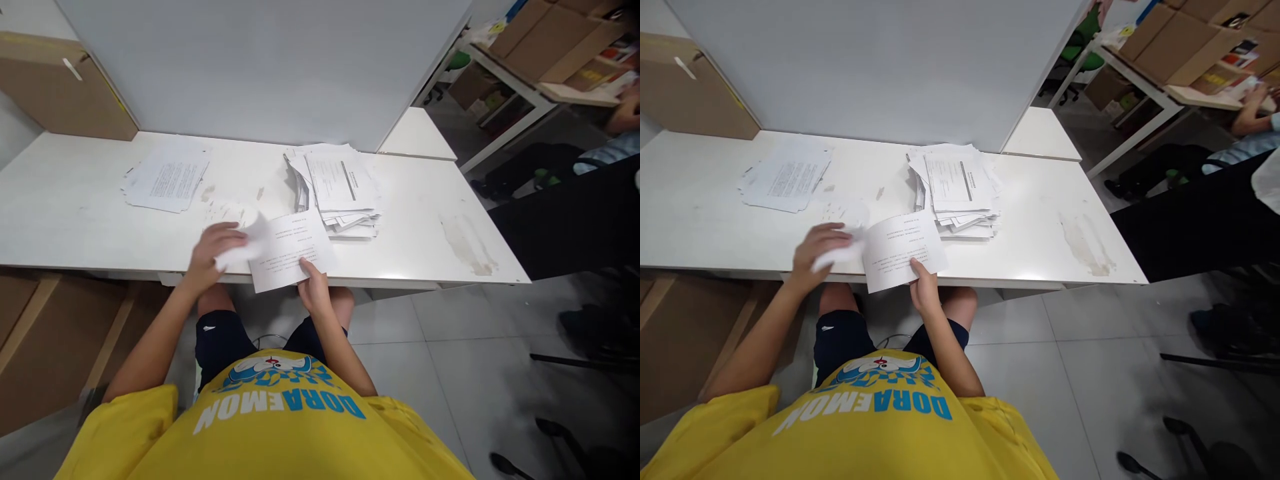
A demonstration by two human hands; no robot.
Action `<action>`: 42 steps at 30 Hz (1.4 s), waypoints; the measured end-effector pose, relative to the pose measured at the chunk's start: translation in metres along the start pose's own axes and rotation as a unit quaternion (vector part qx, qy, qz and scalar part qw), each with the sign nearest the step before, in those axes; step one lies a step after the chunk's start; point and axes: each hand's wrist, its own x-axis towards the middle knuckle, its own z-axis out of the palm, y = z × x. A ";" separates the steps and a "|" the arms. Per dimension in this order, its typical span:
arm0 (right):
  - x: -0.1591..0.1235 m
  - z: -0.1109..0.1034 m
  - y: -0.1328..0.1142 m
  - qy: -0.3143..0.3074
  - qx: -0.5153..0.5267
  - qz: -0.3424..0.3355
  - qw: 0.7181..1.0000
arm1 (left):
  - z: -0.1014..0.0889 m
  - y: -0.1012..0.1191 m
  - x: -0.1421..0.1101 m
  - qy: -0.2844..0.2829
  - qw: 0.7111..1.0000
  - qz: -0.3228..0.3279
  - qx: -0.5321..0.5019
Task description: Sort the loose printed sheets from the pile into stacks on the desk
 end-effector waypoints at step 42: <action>0.070 0.076 0.000 -0.234 -0.199 -0.088 0.948 | -0.053 -0.082 -0.038 0.256 0.966 0.027 0.014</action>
